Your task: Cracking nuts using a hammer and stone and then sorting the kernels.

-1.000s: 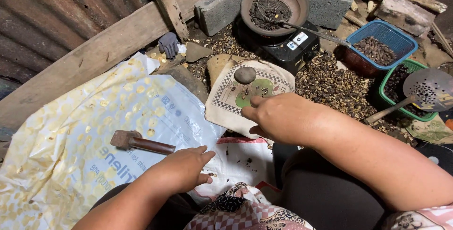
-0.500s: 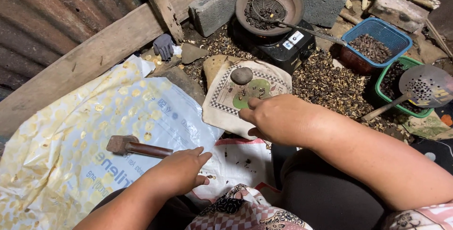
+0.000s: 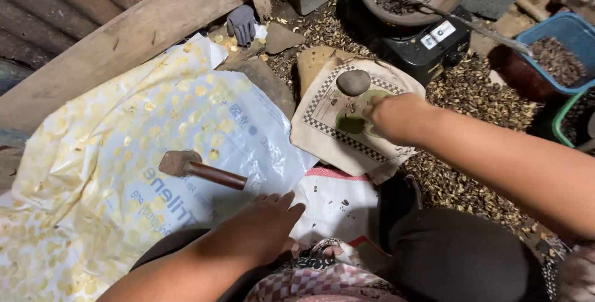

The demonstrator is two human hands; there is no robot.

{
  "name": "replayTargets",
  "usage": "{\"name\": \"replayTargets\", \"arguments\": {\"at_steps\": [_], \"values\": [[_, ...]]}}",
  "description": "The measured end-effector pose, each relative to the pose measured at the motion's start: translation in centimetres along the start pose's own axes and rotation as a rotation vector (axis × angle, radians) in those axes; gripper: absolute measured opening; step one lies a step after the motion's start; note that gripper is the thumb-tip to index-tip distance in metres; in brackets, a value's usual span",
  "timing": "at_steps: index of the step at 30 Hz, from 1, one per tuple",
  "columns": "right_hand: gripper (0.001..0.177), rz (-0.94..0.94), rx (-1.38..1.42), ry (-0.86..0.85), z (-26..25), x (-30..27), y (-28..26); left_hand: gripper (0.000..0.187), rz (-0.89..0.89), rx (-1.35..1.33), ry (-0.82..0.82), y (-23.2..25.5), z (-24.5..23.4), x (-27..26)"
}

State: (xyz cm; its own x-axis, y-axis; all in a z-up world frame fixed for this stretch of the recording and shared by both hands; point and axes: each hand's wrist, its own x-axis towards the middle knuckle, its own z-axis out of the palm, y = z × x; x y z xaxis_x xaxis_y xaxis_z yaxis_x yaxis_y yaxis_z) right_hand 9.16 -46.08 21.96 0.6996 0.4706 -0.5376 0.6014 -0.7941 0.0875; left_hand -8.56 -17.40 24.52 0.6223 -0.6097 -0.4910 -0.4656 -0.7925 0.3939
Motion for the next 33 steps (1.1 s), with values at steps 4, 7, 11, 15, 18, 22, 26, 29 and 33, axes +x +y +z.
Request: {"name": "replayTargets", "arguments": {"at_steps": [4, 7, 11, 15, 18, 22, 26, 29, 33], "values": [[0.045, -0.164, 0.034, 0.117, 3.6, 6.5, -0.3, 0.067, -0.128, -0.089, -0.106, -1.8, 0.5, 0.8], [0.054, -0.252, 0.156, 0.488, 8.6, 11.5, -1.2, 0.068, -0.147, -0.090, -0.121, -4.0, 1.3, 1.8], [0.052, -0.276, 0.217, 0.794, 15.6, 13.6, 0.4, 0.070, -0.140, -0.068, -0.136, -5.8, 0.7, 2.9], [0.035, -0.200, 0.275, 0.523, 17.2, 8.3, 4.6, 0.071, -0.126, -0.069, -0.161, -7.0, -0.1, 3.5], [0.029, -0.093, 0.218, 0.786, 18.0, 5.6, 8.3, 0.076, -0.174, -0.082, -0.330, -10.2, 3.9, 4.6], [0.028, 0.269, -0.004, 1.089, 12.8, 2.9, 16.1, 0.062, -0.042, 0.009, -0.253, -15.8, 9.7, 7.2], [0.051, 0.745, -0.090, 0.822, 9.0, 0.9, 25.6, 0.077, -0.189, -0.046, -0.417, -9.5, -0.2, 7.0], [0.074, 0.737, 0.626, 0.210, 15.1, 5.4, 36.8, 0.079, -0.219, -0.067, -0.496, -10.6, 0.7, 8.1], [0.047, 0.629, 1.442, 0.292, 14.4, 5.1, 32.8, 0.074, -0.209, -0.036, -0.424, -13.0, 4.4, 8.4]]}}
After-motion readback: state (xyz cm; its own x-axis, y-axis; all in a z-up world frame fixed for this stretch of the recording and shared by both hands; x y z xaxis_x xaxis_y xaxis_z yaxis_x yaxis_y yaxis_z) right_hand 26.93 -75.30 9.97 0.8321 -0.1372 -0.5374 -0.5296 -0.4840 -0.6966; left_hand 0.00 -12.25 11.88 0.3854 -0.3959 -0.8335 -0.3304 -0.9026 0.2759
